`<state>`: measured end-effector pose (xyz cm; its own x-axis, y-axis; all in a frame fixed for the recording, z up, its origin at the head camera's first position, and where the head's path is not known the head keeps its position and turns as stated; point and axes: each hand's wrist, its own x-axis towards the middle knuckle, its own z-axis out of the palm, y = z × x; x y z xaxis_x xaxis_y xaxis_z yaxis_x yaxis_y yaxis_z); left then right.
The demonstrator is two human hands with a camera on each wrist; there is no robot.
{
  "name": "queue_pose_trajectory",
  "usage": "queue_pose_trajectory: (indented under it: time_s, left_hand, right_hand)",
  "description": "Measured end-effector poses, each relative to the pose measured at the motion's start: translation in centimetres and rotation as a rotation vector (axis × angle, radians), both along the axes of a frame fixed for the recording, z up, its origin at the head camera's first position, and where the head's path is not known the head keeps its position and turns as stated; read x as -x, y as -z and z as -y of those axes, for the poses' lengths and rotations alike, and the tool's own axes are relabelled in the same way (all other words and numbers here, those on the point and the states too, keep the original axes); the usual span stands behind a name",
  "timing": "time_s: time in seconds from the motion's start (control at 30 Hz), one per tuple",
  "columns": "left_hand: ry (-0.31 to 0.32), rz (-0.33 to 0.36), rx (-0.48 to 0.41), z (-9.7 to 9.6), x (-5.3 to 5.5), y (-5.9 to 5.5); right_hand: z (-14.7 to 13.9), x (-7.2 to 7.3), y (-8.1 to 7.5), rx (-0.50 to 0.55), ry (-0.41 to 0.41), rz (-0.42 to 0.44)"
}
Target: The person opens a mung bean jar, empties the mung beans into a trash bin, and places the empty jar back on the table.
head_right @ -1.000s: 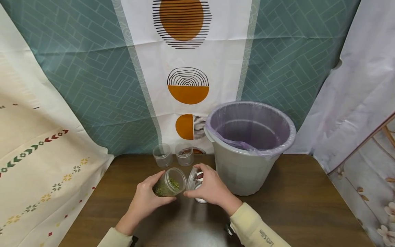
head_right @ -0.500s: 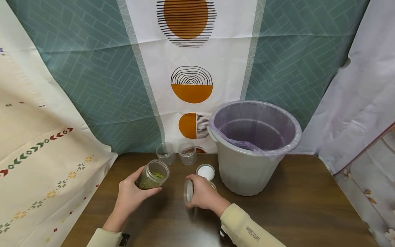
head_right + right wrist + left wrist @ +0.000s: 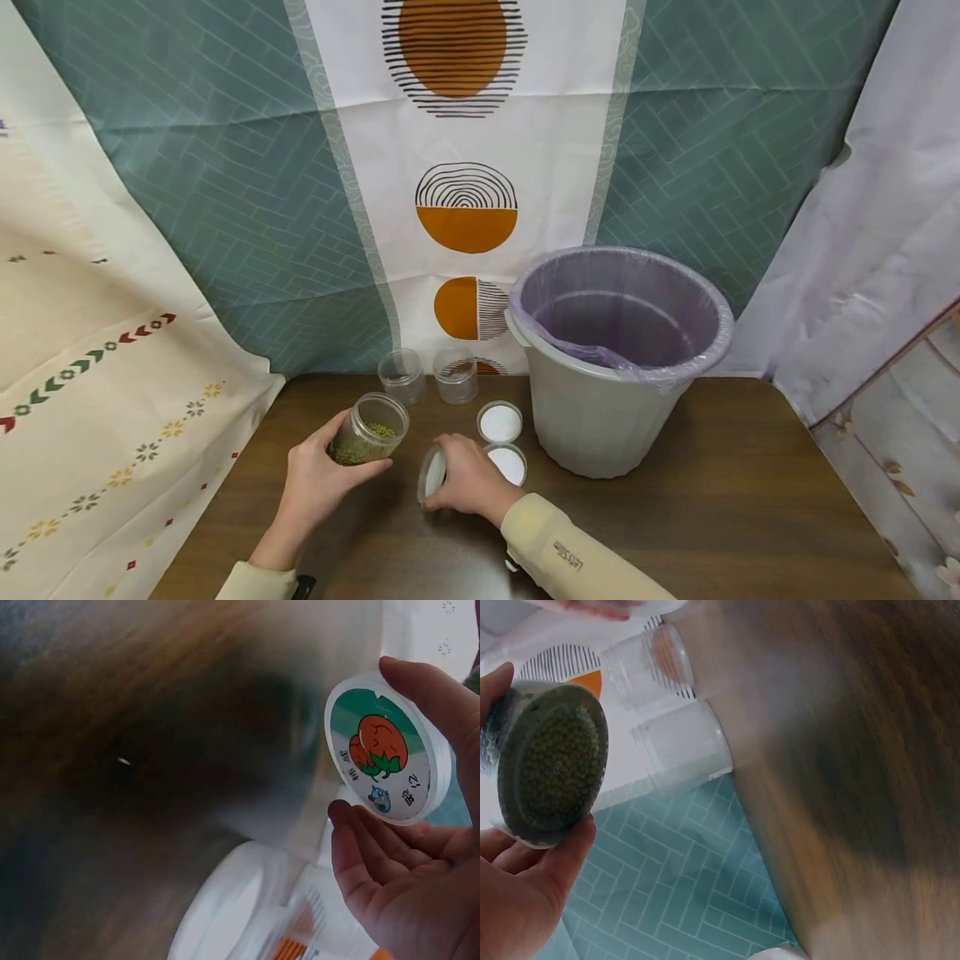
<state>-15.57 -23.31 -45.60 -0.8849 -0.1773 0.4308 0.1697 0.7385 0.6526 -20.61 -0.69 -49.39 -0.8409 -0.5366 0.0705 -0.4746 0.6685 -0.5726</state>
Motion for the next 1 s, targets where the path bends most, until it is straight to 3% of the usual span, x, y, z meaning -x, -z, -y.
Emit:
queue_pose_trajectory:
  time_s: [0.2, 0.47, 0.83, 1.0]
  left_hand:
    - [-0.003, 0.020, -0.011, 0.0, -0.1, 0.0]
    - [-0.017, 0.040, -0.024, 0.2, -0.2, 0.1]
    - [-0.022, 0.043, -0.014, 0.3, -0.2, 0.3]
    - [-0.029, 0.028, -0.018, 0.1, -0.3, 0.0]
  right_hand:
    - [-0.6, -0.1, 1.3, -0.062, 0.018, -0.089]
    - [-0.5, 0.2, 1.8, -0.151, 0.007, -0.198]
    - [-0.5, 0.2, 1.7, -0.211, -0.007, -0.181]
    - [-1.1, 0.3, 1.3, -0.177, -0.026, -0.150]
